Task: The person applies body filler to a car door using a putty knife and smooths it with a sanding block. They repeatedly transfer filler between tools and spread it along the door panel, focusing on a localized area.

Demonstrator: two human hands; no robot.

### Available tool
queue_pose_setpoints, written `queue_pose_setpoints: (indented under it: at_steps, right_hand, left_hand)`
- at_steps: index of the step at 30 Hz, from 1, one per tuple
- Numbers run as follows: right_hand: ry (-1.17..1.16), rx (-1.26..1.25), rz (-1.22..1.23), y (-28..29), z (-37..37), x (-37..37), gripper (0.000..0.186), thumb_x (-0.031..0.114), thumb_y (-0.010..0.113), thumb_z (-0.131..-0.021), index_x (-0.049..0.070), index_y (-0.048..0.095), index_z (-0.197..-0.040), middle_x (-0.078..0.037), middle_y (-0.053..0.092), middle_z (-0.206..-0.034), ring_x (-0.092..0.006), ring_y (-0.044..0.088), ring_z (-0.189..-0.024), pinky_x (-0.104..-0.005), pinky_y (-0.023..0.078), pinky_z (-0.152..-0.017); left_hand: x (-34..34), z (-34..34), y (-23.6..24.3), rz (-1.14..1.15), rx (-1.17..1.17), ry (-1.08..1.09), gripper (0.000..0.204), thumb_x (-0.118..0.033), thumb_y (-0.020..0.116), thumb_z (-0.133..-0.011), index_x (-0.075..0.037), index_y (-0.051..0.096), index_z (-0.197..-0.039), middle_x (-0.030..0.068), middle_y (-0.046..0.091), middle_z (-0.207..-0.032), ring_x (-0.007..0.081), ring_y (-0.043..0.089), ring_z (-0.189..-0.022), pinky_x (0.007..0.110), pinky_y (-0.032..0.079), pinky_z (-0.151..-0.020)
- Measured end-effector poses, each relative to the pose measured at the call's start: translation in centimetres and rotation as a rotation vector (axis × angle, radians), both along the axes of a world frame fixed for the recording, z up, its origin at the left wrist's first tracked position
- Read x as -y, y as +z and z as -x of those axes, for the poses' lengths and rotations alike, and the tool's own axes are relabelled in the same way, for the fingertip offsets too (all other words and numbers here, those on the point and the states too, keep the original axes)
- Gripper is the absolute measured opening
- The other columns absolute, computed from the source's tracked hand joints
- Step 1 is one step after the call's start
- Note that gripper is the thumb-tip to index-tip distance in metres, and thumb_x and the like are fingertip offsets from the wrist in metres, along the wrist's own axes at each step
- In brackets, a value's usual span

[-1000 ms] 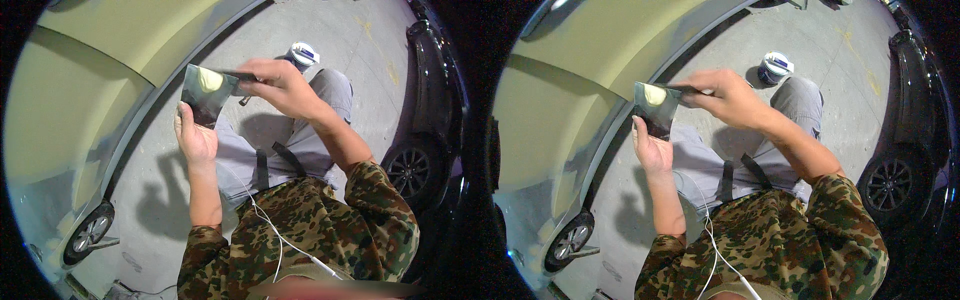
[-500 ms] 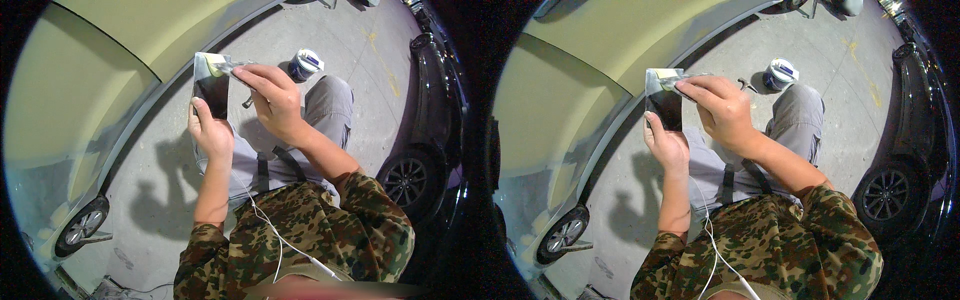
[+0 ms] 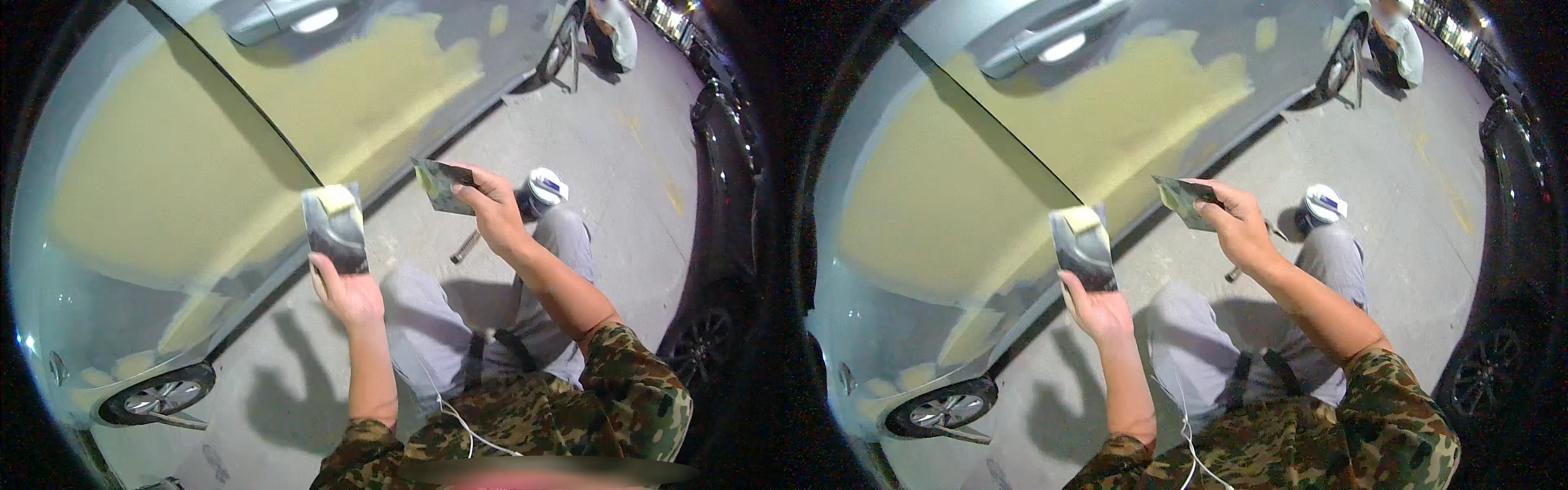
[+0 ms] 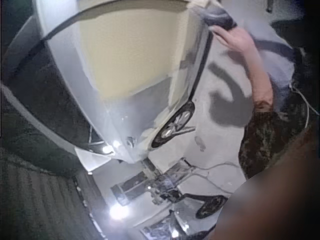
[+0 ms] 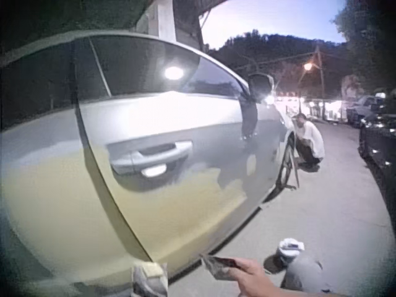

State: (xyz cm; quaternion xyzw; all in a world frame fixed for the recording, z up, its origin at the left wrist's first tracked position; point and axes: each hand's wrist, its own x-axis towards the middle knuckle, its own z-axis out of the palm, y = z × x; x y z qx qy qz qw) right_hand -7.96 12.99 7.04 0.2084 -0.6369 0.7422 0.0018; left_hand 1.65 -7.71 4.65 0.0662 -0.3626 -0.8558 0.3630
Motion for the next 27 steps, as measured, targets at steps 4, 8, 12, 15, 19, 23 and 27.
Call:
queue_pose_setpoints:
  at_steps: [4, 8, 12, 15, 19, 23, 27]
  right_hand:
    - [-0.171, -0.465, -0.15, 3.1, 3.3, 4.4, 0.04, -0.006, 0.055, -0.096, 0.004, 0.069, -0.133, -0.015, 0.073, -0.117, -0.0249, 0.069, -0.106, -0.0327, 0.051, -0.096]
    - [-0.434, -1.146, -0.201, 6.0, 7.9, 9.5, 0.044, -0.007, 0.066, -0.087, 0.007, 0.073, -0.129, -0.011, 0.073, -0.12, -0.0287, 0.069, -0.114, -0.0392, 0.052, -0.099]
    - [-0.623, -1.386, -0.131, 9.0, 10.8, 14.9, 0.042, 0.002, 0.071, -0.083, 0.011, 0.076, -0.123, -0.006, 0.074, -0.121, -0.0267, 0.069, -0.116, -0.0425, 0.052, -0.099]
    - [-0.69, -1.438, -0.097, 9.7, 13.2, 17.6, 0.035, 0.011, 0.068, -0.086, 0.015, 0.077, -0.119, -0.002, 0.074, -0.123, -0.0234, 0.067, -0.12, -0.0441, 0.05, -0.103]
    - [-0.692, -1.398, -0.161, 8.1, 12.8, 18.5, 0.034, 0.007, 0.074, -0.082, 0.016, 0.08, -0.115, 0.0, 0.076, -0.122, -0.0216, 0.069, -0.119, -0.0407, 0.047, -0.109]
    - [-0.657, -1.429, -0.199, 5.9, 12.6, 17.3, 0.029, 0.008, 0.074, -0.085, 0.016, 0.08, -0.112, 0.001, 0.078, -0.119, -0.0207, 0.07, -0.117, -0.0404, 0.048, -0.109]
    - [-0.696, -1.444, -0.117, 8.1, 11.8, 16.6, 0.03, 0.007, 0.074, -0.085, 0.017, 0.08, -0.112, 0.001, 0.078, -0.118, -0.0209, 0.071, -0.116, -0.04, 0.049, -0.107]
  left_hand:
    - [2.7, -1.8, -2.5, -0.03, 0.049, 0.017, 0.056, -0.036, 0.057, -0.111, 0.007, 0.049, -0.146, 0.0152, 0.056, -0.148, 0.026, 0.055, -0.135, 0.044, 0.04, -0.117]
    - [3.1, -3.0, -4.5, -0.062, 0.108, 0.055, 0.052, -0.034, 0.057, -0.111, 0.004, 0.051, -0.144, 0.0137, 0.058, -0.146, 0.0248, 0.056, -0.133, 0.042, 0.042, -0.116]
    - [3.7, -4.2, -6.2, -0.042, 0.172, 0.109, 0.05, -0.036, 0.057, -0.111, 0.001, 0.053, -0.144, 0.0114, 0.06, -0.145, 0.0235, 0.057, -0.133, 0.042, 0.041, -0.117]
    - [4.0, -4.4, -7.6, -0.056, 0.178, 0.128, 0.049, -0.035, 0.057, -0.111, 0.002, 0.053, -0.142, 0.0117, 0.06, -0.145, 0.0233, 0.057, -0.132, 0.042, 0.042, -0.116]
    - [3.8, -4.8, -8.1, -0.072, 0.202, 0.166, 0.048, -0.034, 0.058, -0.111, 0.003, 0.054, -0.141, 0.0116, 0.06, -0.144, 0.0226, 0.058, -0.13, 0.041, 0.043, -0.113]
    - [3.3, -5.1, -8.6, -0.058, 0.226, 0.173, 0.048, -0.034, 0.059, -0.111, 0.003, 0.054, -0.141, 0.0116, 0.061, -0.143, 0.0222, 0.059, -0.128, 0.04, 0.044, -0.112]
    - [3.3, -6.0, -8.6, -0.028, 0.234, 0.187, 0.048, -0.033, 0.058, -0.111, 0.004, 0.054, -0.141, 0.0115, 0.062, -0.141, 0.0214, 0.059, -0.128, 0.039, 0.044, -0.112]
